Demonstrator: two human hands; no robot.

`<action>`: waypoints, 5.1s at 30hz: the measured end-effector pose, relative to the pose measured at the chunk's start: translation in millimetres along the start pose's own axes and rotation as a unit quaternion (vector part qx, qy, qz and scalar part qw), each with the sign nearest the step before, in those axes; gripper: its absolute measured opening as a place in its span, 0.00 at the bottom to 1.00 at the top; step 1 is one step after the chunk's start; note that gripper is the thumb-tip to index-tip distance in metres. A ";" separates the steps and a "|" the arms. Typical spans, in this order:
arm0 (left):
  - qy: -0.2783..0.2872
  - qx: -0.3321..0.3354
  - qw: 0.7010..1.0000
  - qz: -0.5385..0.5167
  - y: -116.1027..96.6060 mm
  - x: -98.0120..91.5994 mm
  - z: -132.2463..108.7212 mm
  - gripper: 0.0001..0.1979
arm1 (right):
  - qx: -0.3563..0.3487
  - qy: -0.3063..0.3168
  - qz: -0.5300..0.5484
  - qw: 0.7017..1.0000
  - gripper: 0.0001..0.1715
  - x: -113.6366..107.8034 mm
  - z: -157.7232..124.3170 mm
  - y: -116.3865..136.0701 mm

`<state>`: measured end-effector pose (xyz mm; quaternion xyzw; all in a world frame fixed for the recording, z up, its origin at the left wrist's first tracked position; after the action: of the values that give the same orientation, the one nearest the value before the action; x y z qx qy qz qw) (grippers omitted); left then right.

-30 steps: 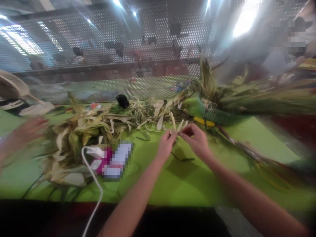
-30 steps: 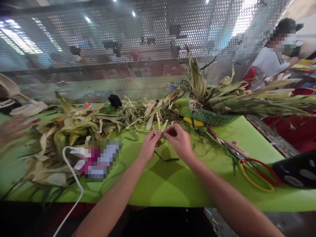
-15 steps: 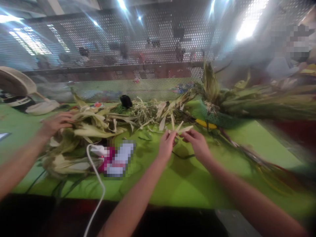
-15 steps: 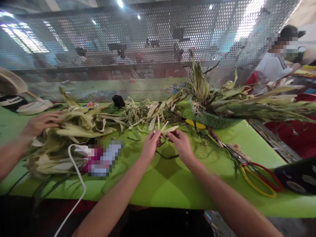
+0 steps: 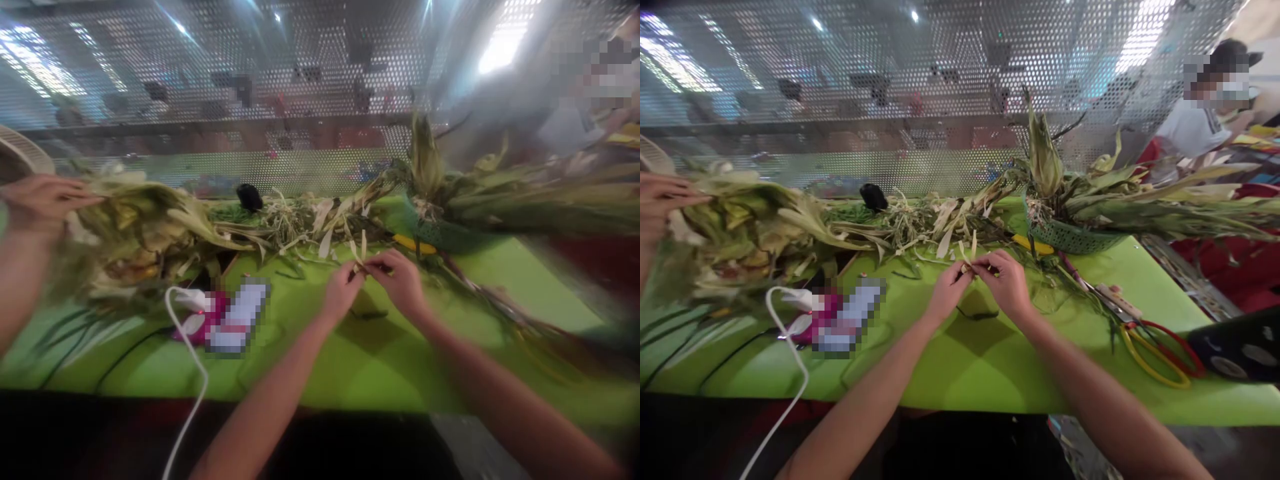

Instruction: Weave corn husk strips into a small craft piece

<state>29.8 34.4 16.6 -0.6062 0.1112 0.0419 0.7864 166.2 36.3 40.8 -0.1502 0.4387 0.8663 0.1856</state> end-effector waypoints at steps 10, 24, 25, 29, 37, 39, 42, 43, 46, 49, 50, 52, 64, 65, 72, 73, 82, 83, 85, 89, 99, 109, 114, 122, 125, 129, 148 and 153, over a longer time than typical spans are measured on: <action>0.000 -0.031 0.999 -0.033 3.9 -4.9 0.9 0.11 | 0.072 0.049 0.116 0.989 0.06 1.5 2.5 -1.7; 0.054 -0.089 0.991 -0.088 15.5 1.2 -0.7 0.11 | 0.324 -0.020 0.394 0.860 0.22 7.2 -3.0 -24.6; 0.055 -0.093 0.989 -0.096 17.2 2.2 -0.7 0.11 | 0.324 -0.020 0.406 0.854 0.22 7.9 -2.8 -25.2; 0.044 -0.125 0.980 -0.150 24.1 6.0 -1.5 0.10 | 0.291 -0.009 0.408 0.865 0.17 8.0 -0.7 -22.8; 0.035 -0.190 0.947 -0.258 31.4 9.6 -0.4 0.11 | 0.212 0.043 0.362 0.907 0.10 0.9 4.6 -3.7; 0.045 -0.179 0.957 -0.223 31.5 7.6 0.9 0.12 | 0.189 0.066 0.284 0.938 0.09 -2.5 6.4 -2.0; 0.046 -0.133 0.982 -0.128 27.7 1.5 3.2 0.12 | 0.098 0.097 0.144 0.980 0.08 -7.9 10.2 5.0; 0.047 -0.114 0.988 -0.094 25.2 -0.2 3.9 0.12 | 0.061 0.108 0.105 0.987 0.08 -8.6 10.9 8.5; 0.058 -0.079 0.995 -0.008 18.0 -2.4 5.0 0.11 | 0.008 0.127 0.029 0.991 0.09 -9.0 10.4 14.0; 0.065 -0.066 0.994 0.054 12.5 -3.2 5.5 0.10 | 0.010 0.116 -0.006 0.993 0.07 -10.9 10.0 15.7; 0.065 -0.061 0.994 0.069 10.8 -3.6 5.6 0.10 | 0.000 0.112 -0.015 0.994 0.06 -11.3 10.0 17.7; 0.064 -0.052 0.993 0.089 8.0 -4.3 5.8 0.10 | -0.034 0.106 -0.037 0.993 0.05 -12.0 10.4 23.1; 0.055 -0.020 0.985 0.159 3.1 -4.7 4.7 0.10 | -0.079 0.136 -0.137 0.978 0.06 -6.6 7.3 24.0; 0.057 -0.019 0.985 0.162 3.2 -4.6 4.5 0.10 | -0.079 0.138 -0.145 0.977 0.06 -6.3 6.8 23.9; 0.058 -0.010 0.984 0.169 4.2 -4.4 4.7 0.10 | -0.089 0.130 -0.157 0.975 0.07 -6.8 6.1 25.0; 0.059 -0.011 0.984 0.168 4.2 -4.4 4.7 0.10 | -0.089 0.129 -0.159 0.975 0.07 -7.1 6.3 25.1; 0.076 -0.002 0.982 0.175 8.8 -3.4 3.2 0.08 | -0.123 0.117 -0.239 0.956 0.10 -1.0 -1.9 25.1; 0.078 -0.002 0.982 0.174 10.2 -2.8 2.7 0.08 | -0.128 0.112 -0.253 0.952 0.11 0.2 -3.2 25.6; 0.081 -0.001 0.982 0.173 11.9 -1.8 2.0 0.07 | -0.139 0.109 -0.277 0.945 0.11 2.8 -5.5 27.2; 0.084 0.005 0.978 0.193 9.2 -2.8 1.8 0.07 | -0.167 0.136 -0.300 0.929 0.13 8.3 -8.6 31.3; 0.092 -0.005 0.986 0.137 17.2 4.4 5.3 0.05 | -0.125 0.152 -0.177 0.964 0.13 6.9 -9.8 36.0; 0.104 -0.083 0.990 -0.038 15.3 2.4 5.6 0.12 | -0.063 0.015 -0.073 0.995 0.08 -19.5 5.0 34.4; 0.109 -0.066 0.992 0.004 12.8 1.0 7.1 0.13 | -0.106 0.039 -0.138 0.984 0.10 -9.6 0.5 32.0; 0.096 -0.089 0.991 -0.041 9.7 0.7 3.6 0.14 | -0.202 0.077 -0.188 0.958 0.15 2.4 -7.0 43.4; 0.078 -0.103 0.989 -0.069 10.7 -0.9 3.8 0.14 | -0.184 0.055 -0.192 0.962 0.15 -2.5 -4.5 42.0; 0.078 -0.104 0.989 -0.066 10.7 -2.5 3.9 0.14 | -0.187 0.072 -0.193 0.960 0.14 1.9 -5.9 44.0; -0.004 -0.179 0.913 -0.367 36.9 4.0 4.7 0.13 | 0.065 0.086 -0.083 0.991 0.10 10.9 -1.6 -2.3; 0.029 -0.213 0.891 -0.400 26.0 6.9 2.3 0.12 | 0.114 0.094 -0.058 0.987 0.09 8.9 1.3 -11.0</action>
<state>31.6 42.9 -8.9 -0.7533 -0.1293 -0.2710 0.5851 163.1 45.1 30.0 -0.2337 0.5408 0.7803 0.2098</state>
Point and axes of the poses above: each hand's wrist, its own z-axis towards the middle knuckle, its own x-axis out of the palm, y = z × x, the point moved 6 cm from there along z, towards the middle knuckle
